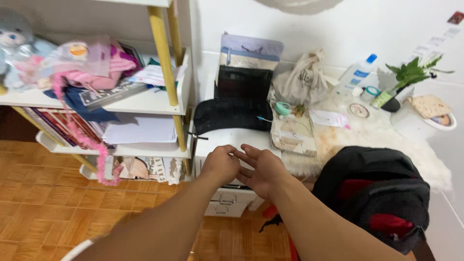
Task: The person opens a backpack on a chair and packs it with daily items: places a water bottle inside, takes a charger and cable from a drawer, adds a wallet, a pouch, and several bottles and tubes from the desk and shelf, placing each item into the backpack compartments.
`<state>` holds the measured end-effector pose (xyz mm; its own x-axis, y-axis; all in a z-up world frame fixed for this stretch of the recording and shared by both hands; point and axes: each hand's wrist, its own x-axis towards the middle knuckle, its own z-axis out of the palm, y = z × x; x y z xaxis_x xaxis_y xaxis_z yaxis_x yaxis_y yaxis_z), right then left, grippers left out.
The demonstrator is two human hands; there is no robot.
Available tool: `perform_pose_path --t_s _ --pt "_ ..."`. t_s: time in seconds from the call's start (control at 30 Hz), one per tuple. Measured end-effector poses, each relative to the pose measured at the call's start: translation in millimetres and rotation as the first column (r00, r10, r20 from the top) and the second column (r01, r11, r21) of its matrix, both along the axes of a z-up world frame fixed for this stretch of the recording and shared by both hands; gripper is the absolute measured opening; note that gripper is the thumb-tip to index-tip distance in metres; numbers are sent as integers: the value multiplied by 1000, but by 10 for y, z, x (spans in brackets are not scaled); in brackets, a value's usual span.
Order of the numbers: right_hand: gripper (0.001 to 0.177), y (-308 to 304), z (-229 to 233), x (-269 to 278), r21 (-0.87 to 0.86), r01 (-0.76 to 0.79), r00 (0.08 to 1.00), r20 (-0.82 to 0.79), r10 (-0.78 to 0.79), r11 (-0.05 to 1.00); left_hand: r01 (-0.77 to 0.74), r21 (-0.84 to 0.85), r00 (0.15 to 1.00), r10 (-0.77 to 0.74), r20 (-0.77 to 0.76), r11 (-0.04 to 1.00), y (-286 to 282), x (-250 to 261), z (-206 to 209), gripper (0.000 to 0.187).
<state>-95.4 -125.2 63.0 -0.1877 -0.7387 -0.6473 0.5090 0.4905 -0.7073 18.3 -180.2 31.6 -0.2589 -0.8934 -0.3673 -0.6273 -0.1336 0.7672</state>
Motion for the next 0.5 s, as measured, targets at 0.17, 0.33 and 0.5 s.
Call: perform_pose_path --t_s 0.17,0.33,0.5 --pt "43 -68 204 -73 -87 -96 995 8 97 992 -106 -43 977 96 -188 993 227 157 384 36" --pt "41 -159 586 -58 -163 -236 968 -128 217 958 -202 -145 937 148 -318 969 359 290 819 36" --pt "42 -168 1050 59 -273 -393 916 -200 348 878 -295 -215 901 197 -385 931 487 430 1207 34"
